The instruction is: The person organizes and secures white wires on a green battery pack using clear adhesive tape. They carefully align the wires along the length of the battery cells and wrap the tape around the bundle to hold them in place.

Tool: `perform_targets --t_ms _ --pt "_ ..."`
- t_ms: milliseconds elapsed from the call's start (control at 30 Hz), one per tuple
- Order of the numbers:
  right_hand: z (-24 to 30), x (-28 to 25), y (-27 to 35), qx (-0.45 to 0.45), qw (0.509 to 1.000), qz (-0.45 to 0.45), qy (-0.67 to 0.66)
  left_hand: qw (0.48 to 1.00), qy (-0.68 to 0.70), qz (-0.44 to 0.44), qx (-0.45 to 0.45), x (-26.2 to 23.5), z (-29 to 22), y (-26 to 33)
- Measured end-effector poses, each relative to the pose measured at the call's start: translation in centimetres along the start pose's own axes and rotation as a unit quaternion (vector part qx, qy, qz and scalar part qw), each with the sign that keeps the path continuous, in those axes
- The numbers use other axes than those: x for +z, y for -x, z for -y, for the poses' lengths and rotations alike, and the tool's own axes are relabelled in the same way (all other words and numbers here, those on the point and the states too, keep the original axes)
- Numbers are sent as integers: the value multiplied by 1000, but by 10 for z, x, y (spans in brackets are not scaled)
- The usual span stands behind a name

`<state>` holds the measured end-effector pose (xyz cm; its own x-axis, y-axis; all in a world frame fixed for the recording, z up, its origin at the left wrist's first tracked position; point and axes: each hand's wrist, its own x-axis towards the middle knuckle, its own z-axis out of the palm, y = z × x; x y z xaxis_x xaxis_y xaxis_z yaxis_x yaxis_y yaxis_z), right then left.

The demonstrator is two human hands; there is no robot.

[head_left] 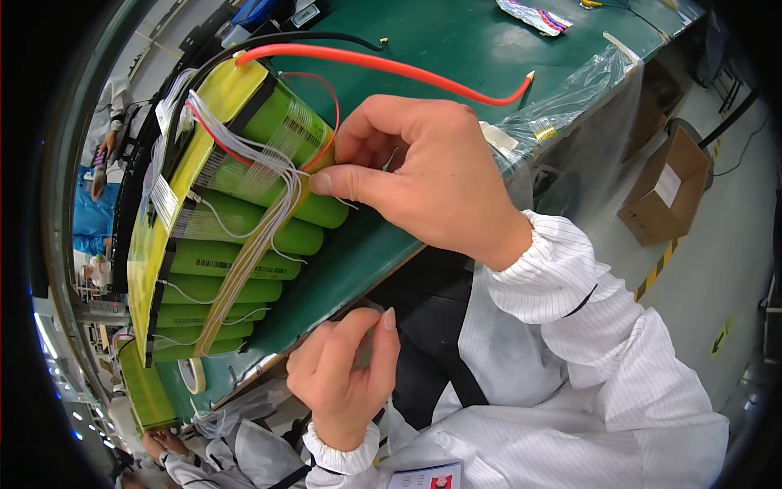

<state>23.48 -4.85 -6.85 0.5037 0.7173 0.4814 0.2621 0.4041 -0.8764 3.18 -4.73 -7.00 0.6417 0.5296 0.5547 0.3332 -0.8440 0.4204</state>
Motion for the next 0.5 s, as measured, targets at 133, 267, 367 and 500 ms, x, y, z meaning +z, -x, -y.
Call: perform_targets --t_ms 133,267,367,500 --pt "-3 -6 -9 14 1000 6 14 999 13 29 -33 6 9 24" --pt "1 -2 -9 -12 999 4 42 999 -4 -1 -40 -7 17 37" --pt "6 1 -6 -77 992 11 103 998 10 -54 -43 -16 17 27" --pt "2 -5 -8 -152 971 10 184 993 68 -93 -40 -10 9 9"
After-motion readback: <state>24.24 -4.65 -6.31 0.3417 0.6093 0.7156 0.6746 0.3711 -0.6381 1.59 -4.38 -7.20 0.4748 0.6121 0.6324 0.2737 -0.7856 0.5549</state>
